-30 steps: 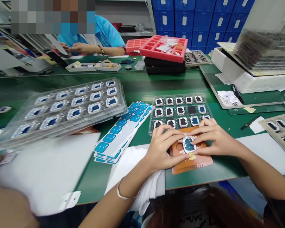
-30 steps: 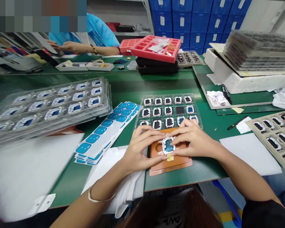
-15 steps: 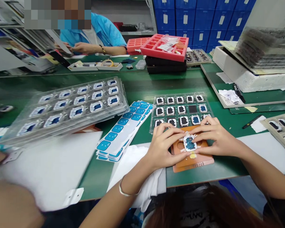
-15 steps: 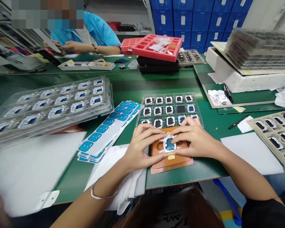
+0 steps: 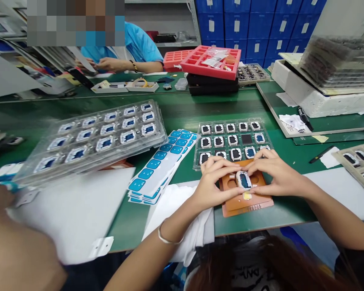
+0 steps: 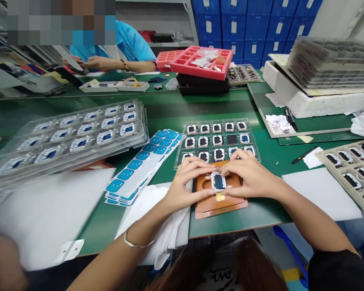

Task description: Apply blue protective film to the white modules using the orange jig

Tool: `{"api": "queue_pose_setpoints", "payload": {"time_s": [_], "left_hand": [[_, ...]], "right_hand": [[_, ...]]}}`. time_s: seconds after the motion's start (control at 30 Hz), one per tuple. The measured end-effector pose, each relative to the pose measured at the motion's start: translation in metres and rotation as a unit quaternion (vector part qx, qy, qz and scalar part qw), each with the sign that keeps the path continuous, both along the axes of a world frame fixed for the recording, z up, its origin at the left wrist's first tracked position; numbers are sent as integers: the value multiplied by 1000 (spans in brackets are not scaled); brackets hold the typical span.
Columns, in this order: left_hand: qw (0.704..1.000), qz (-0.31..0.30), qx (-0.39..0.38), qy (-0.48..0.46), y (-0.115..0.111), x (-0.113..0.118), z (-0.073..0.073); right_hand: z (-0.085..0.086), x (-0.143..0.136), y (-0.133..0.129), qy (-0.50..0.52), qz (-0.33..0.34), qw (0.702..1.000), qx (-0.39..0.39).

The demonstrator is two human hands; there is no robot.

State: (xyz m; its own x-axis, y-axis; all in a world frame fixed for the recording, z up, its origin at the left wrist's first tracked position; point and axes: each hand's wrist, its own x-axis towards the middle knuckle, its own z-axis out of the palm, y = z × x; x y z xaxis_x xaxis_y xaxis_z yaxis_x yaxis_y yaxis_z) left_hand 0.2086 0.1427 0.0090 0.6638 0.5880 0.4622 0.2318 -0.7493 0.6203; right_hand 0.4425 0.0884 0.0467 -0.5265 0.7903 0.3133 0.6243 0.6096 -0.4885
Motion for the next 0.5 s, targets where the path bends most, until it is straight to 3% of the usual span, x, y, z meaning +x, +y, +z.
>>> {"api": "queue_pose_setpoints", "payload": {"time_s": [0.2,0.37,0.5], "left_hand": [[996,-62,4,68,-2,0,-1],[997,-66,35,29,-4,-2,-2],[996,-56,67,8,-6,-4,1]], "right_hand": [[-7,-4,3,168,-21,979,-115],[-12,2,10,294,30,919,-260],[-14,6,15,382,62,852,-351]]}}
